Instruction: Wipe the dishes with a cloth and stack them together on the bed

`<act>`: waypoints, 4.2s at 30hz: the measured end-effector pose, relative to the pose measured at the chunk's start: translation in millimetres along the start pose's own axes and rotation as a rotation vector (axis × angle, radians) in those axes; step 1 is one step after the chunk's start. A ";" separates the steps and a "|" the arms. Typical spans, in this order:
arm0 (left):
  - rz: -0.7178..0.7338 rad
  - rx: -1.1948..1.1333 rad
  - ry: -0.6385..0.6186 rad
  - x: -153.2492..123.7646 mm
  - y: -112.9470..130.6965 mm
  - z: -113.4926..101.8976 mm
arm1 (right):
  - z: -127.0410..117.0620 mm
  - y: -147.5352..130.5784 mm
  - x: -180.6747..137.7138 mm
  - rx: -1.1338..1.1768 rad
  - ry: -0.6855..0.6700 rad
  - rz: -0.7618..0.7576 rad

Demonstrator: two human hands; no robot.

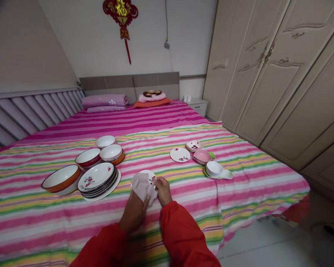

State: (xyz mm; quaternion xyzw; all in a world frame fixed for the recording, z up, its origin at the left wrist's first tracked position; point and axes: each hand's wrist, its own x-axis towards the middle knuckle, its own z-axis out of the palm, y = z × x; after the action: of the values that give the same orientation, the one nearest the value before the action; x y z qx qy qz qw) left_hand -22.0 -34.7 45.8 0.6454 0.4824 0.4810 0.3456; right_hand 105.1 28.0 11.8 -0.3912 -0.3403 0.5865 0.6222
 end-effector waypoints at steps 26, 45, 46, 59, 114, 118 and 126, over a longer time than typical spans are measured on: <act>0.296 0.849 0.240 -11.5 -63.7 -59.6 | 5.3 -7.4 2.5 0.147 0.118 0.014; 0.321 0.895 0.272 -14.1 -68.1 -60.0 | -63.4 -53.6 86.5 0.240 0.684 -0.128; 0.316 0.898 0.274 -14.5 -68.5 -60.2 | -64.2 -53.2 88.8 0.242 0.688 -0.125; 0.289 0.887 0.275 -15.2 -72.4 -59.9 | -64.1 -50.9 100.9 0.182 0.654 -0.072; 0.257 0.760 0.373 -20.8 -60.7 -52.2 | 40.3 -23.7 0.2 -0.083 0.110 -0.050; 0.215 0.642 0.373 -23.1 -60.6 -56.3 | 13.0 -10.9 -13.8 -0.048 0.160 -0.044; 0.168 0.473 0.479 -17.5 -47.2 -44.1 | 16.3 -7.8 -13.7 -0.078 0.050 -0.025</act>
State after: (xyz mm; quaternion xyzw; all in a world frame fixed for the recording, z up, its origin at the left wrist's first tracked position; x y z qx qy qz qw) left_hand -79.1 -38.3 11.0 0.6139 0.5931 0.5204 0.0228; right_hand 93.2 15.8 26.7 -0.4254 -0.3522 0.5549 0.6221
